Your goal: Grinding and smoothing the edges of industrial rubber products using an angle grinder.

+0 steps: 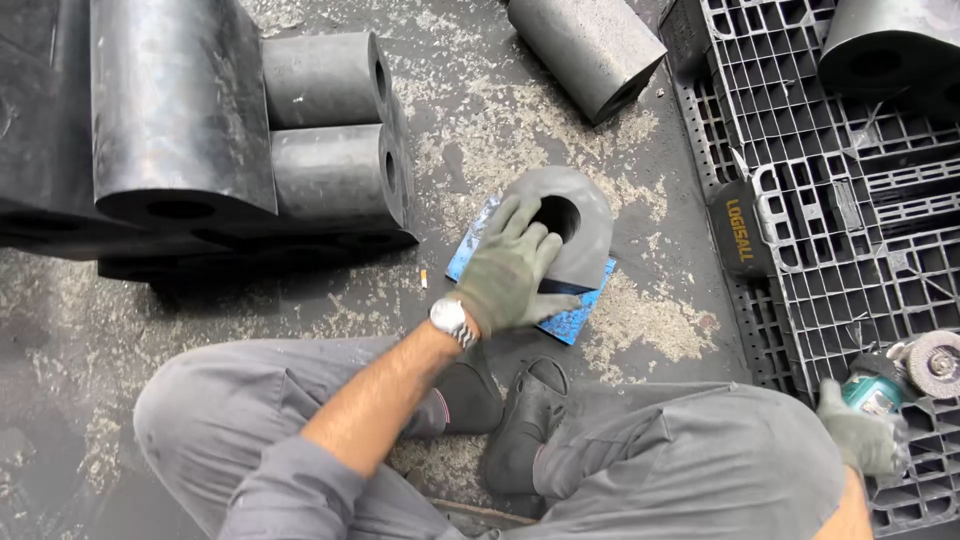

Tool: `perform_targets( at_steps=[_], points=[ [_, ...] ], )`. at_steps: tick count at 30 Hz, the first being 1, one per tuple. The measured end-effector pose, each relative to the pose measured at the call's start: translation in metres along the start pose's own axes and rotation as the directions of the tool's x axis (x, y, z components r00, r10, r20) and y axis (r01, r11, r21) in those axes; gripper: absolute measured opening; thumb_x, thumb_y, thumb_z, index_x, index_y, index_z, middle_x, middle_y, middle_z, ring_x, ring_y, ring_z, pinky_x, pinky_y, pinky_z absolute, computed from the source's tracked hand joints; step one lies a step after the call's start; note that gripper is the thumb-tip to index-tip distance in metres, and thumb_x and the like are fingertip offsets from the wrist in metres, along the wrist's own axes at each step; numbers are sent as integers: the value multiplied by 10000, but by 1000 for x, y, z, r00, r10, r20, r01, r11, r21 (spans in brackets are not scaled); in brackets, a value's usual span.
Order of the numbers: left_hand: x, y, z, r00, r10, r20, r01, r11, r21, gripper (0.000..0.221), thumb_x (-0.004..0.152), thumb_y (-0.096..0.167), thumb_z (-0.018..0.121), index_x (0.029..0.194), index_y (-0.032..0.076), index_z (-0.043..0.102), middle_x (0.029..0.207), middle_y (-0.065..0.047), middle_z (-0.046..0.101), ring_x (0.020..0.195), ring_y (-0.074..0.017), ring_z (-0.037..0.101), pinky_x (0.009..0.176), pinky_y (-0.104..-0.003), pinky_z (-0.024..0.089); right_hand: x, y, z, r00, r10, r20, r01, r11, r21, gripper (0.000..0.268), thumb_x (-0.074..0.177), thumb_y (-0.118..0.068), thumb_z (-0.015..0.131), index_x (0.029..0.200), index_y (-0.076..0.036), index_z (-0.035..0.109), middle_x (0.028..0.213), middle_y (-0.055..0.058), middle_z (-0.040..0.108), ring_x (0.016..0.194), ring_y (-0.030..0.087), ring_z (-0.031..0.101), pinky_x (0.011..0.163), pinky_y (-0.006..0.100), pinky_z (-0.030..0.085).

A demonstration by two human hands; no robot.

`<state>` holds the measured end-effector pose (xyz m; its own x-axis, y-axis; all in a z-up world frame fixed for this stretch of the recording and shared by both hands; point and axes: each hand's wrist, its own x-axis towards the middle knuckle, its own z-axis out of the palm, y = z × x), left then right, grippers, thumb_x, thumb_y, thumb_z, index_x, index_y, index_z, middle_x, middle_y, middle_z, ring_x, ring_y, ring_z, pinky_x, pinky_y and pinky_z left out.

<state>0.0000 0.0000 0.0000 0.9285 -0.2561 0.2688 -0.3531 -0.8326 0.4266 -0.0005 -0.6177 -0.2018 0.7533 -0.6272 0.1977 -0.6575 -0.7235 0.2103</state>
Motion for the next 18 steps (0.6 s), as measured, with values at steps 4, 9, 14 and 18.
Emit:
perform_targets(
  at_steps=[4, 9, 14, 18],
  points=[
    [14, -8, 20, 991, 132, -8, -130, 987, 96, 764, 654, 608, 827, 1037, -36, 679, 1060, -180, 695, 1250, -351, 572, 1190, -473, 344, 30, -14, -6, 946, 122, 301, -212, 934, 287, 1010, 799, -620, 851, 1261, 208, 503, 1124, 372, 621, 948, 502, 669, 775, 543, 544],
    [25, 17, 27, 967, -113, 227, 102, 993, 60, 707, 616, 664, 868, 871, 31, 687, 900, -172, 711, 953, -321, 645, 966, -428, 451, 47, 12, 25, 937, -61, 344, -150, 820, 553, 891, 821, -620, 892, 1203, 158, 687, 1208, 301, 700, 1033, 325, 665, 920, 418, 514],
    [16, 25, 31, 971, -186, 153, 174, 981, 85, 686, 636, 692, 856, 843, 57, 698, 829, -154, 711, 852, -293, 672, 901, -421, 494, 9, 2, -121, 853, -327, 406, -310, 308, 899, 565, 983, -408, 806, 1254, 60, 643, 1185, 187, 677, 962, 250, 669, 862, 378, 557],
    [13, 14, 29, 967, -121, 224, 106, 991, 79, 638, 640, 679, 860, 799, 80, 711, 799, -143, 709, 808, -276, 682, 989, -398, 486, 13, 3, -218, 737, -538, 409, -489, -8, 872, 422, 1083, -362, 683, 1334, -33, 598, 1135, 146, 696, 955, 245, 698, 846, 395, 583]
  ],
)
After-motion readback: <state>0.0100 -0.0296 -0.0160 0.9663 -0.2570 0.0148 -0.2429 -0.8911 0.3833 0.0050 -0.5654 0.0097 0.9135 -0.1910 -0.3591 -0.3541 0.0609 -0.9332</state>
